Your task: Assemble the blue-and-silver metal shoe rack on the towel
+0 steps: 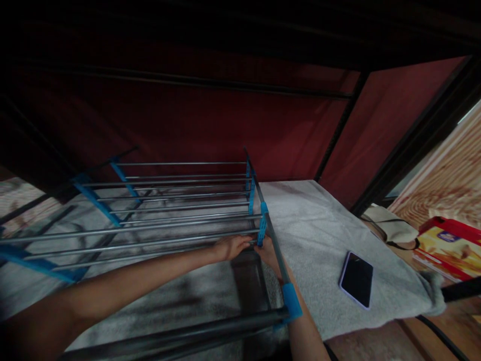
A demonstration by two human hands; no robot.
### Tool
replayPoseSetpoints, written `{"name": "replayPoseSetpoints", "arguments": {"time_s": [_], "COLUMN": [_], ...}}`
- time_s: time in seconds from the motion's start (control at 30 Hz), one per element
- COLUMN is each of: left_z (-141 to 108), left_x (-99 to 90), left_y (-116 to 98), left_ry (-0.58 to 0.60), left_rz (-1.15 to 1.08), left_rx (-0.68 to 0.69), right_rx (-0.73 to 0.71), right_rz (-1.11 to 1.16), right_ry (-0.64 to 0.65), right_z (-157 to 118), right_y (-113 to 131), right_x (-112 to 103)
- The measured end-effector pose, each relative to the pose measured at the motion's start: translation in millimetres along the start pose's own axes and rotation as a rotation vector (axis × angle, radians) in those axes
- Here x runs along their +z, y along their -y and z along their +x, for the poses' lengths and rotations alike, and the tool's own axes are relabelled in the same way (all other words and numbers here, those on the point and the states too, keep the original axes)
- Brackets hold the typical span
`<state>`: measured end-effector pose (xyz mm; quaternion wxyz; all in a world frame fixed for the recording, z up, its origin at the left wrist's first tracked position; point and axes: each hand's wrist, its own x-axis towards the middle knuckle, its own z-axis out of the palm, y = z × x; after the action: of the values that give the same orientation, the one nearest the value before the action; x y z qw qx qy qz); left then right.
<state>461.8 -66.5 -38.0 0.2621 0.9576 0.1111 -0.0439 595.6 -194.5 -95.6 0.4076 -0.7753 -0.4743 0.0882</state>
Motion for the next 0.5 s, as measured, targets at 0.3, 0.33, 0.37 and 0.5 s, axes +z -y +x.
{"name": "replayPoseSetpoints", "arguments": {"time_s": [0.3,0.33,0.37,0.5], "left_z": [-3.3,-3.2,-2.9,-1.7], "left_x": [5.5,6.0,6.4,5.1], "left_y": [-2.0,-1.7,-1.5,-2.5], "left_ry": [-0.068,-0.072,-0.077,-0.069], "left_rz": [0.061,0.064,0.066,0.073], "left_rx": [0.002,0.003,-0.003,-0.040], "right_rx": [-0.016,-0.015,-0.014,-0.021], "right_rz": [-0.022,-0.024,-0.026,0.009], "right_ry": [0.043,0.042,0.035,0.033], "right_z": [0.0,0.1,0.2,0.7], "right_y": [3.9,3.8,3.6,2.8], "right_x": [-0.4,-0.7,-0.8,0.5]}}
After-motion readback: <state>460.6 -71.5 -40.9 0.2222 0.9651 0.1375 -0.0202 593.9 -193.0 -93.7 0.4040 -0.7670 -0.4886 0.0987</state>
